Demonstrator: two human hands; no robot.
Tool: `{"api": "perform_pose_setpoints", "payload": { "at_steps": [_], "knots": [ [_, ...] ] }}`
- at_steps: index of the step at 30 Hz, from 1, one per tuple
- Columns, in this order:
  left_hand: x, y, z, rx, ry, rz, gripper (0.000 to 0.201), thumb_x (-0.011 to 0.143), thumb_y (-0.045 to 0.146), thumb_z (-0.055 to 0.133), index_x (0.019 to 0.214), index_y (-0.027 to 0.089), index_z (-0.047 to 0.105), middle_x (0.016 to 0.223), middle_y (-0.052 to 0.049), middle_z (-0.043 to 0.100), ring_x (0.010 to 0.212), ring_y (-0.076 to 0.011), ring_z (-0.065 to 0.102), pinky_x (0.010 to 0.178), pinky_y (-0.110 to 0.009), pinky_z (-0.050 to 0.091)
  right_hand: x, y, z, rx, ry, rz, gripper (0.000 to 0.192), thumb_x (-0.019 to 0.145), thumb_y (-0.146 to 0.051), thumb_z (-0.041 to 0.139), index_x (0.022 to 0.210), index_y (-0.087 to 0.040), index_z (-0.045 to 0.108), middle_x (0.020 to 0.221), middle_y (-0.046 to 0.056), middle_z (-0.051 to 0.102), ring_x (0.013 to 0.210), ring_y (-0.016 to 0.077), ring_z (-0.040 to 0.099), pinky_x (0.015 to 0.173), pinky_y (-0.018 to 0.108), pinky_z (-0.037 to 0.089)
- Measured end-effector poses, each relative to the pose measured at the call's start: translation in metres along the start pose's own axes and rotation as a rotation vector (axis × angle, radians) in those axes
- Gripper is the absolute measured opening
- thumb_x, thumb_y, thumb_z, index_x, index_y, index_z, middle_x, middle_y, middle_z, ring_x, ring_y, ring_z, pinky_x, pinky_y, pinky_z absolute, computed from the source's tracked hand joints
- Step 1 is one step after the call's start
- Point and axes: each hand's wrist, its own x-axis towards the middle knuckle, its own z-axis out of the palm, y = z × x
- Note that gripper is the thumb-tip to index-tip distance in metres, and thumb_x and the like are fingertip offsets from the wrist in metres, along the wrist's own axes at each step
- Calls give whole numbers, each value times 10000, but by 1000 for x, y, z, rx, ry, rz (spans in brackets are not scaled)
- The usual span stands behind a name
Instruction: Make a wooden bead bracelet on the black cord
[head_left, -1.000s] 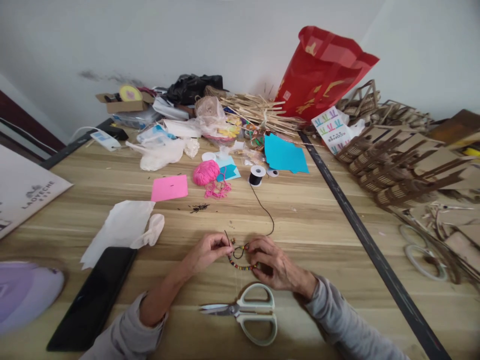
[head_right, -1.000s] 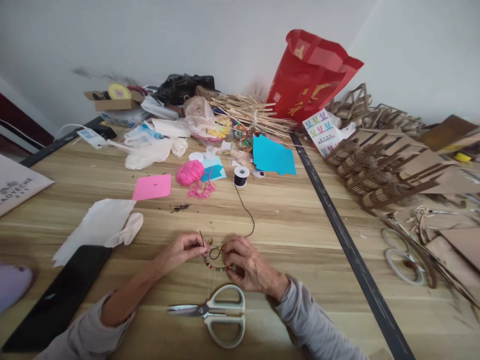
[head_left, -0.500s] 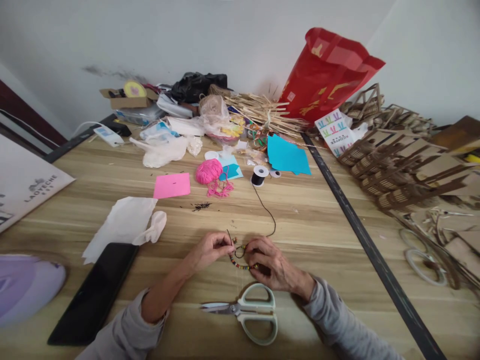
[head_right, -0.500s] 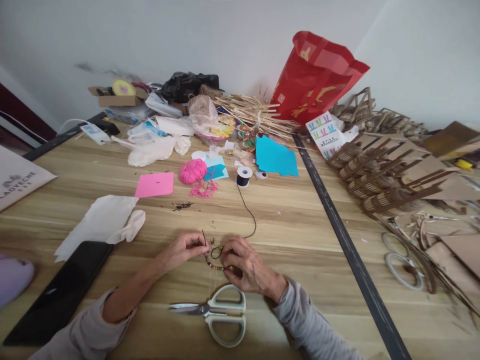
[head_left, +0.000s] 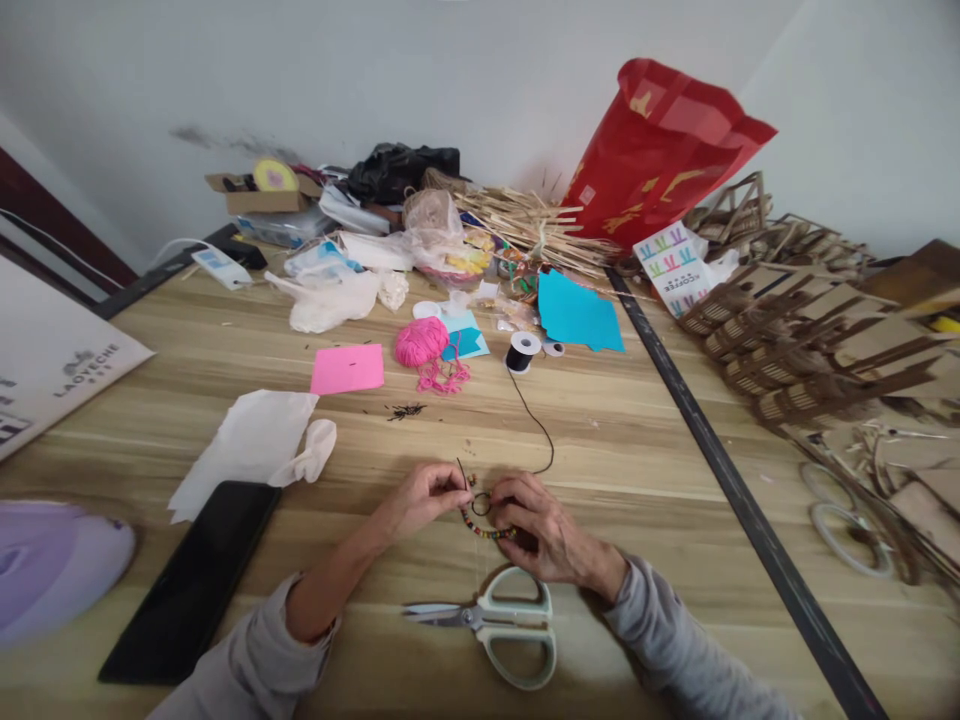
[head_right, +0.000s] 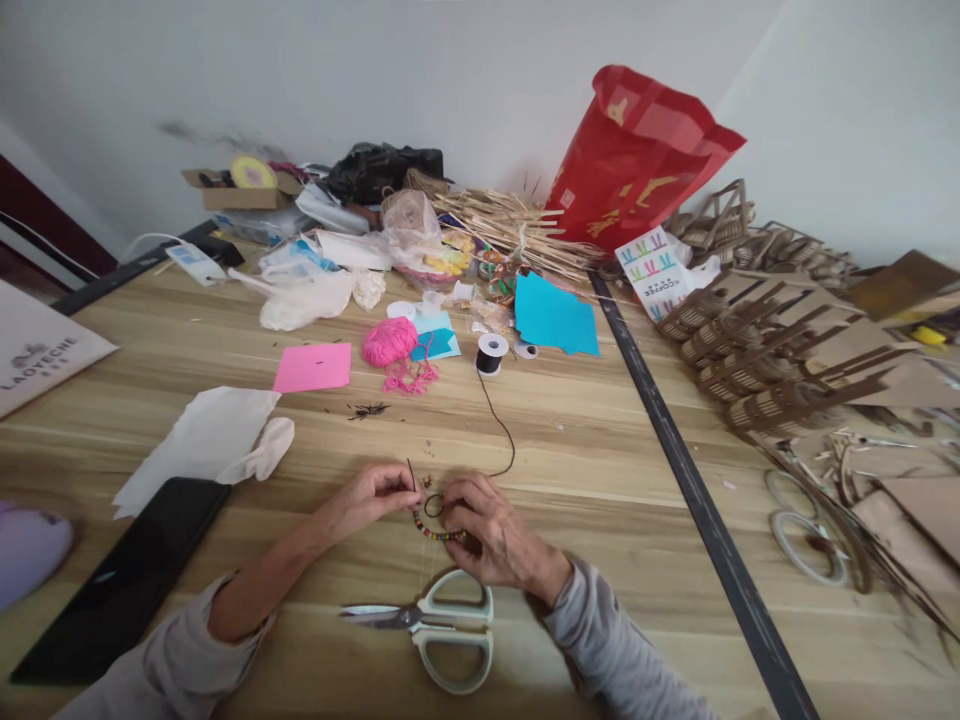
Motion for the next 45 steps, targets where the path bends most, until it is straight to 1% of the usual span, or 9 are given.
{"api": "perform_pose_setpoints", "payload": {
  "at_steps": [8, 18, 26, 32, 39, 45],
  "knots": [
    [0, -2, -1, 16, -12, 3, 200, 764, 314, 638, 706, 125, 609, 690, -28, 634, 659, -141, 565, 632, -245, 441, 6, -4, 1, 12, -14, -17, 139, 796, -104, 560, 907, -187, 561, 1054, 96, 568, 1122, 248, 482, 960, 455, 414],
    [0, -1, -1, 25, -17, 3, 172, 776, 286, 611, 708, 129, 589, 697, -23, 621, 671, -142, 562, 651, -254, 432, 10, -6, 2, 14, -10, -23, 191, 756, -66, 556, 907, -183, 548, 1046, 87, 568, 1133, 242, 474, 970, 440, 405],
    [0, -1, -1, 28, -13, 25, 163, 771, 274, 615, 708, 125, 596, 702, -21, 617, 681, -139, 558, 656, -250, 430, 13, -8, 5, -2, -2, -43, 139, 794, -109, 557, 913, -182, 559, 1031, 96, 569, 1138, 254, 473, 950, 451, 415],
    [1, -2, 0, 11, -12, 28, 170, 760, 281, 620, 698, 125, 596, 676, -14, 612, 656, -134, 549, 638, -247, 423, 16, -9, 7, -21, -5, -42, 143, 788, -103, 560, 906, -183, 559, 1044, 92, 566, 1162, 249, 454, 962, 439, 408],
    [0, 0, 0, 3, -3, 21, 175, 752, 285, 631, 694, 123, 600, 671, -20, 621, 651, -139, 558, 632, -252, 424, 16, -10, 7, -28, -9, -33, 148, 778, -100, 564, 897, -187, 546, 1042, 88, 565, 1137, 239, 467, 959, 429, 410],
    [1, -3, 0, -8, -10, 28, 157, 765, 268, 620, 707, 125, 594, 686, -19, 625, 655, -131, 558, 633, -242, 422, 18, -10, 8, -59, 2, -32, 136, 796, -143, 581, 920, -190, 548, 1039, 92, 563, 1119, 247, 472, 940, 437, 417]
  ]
}}
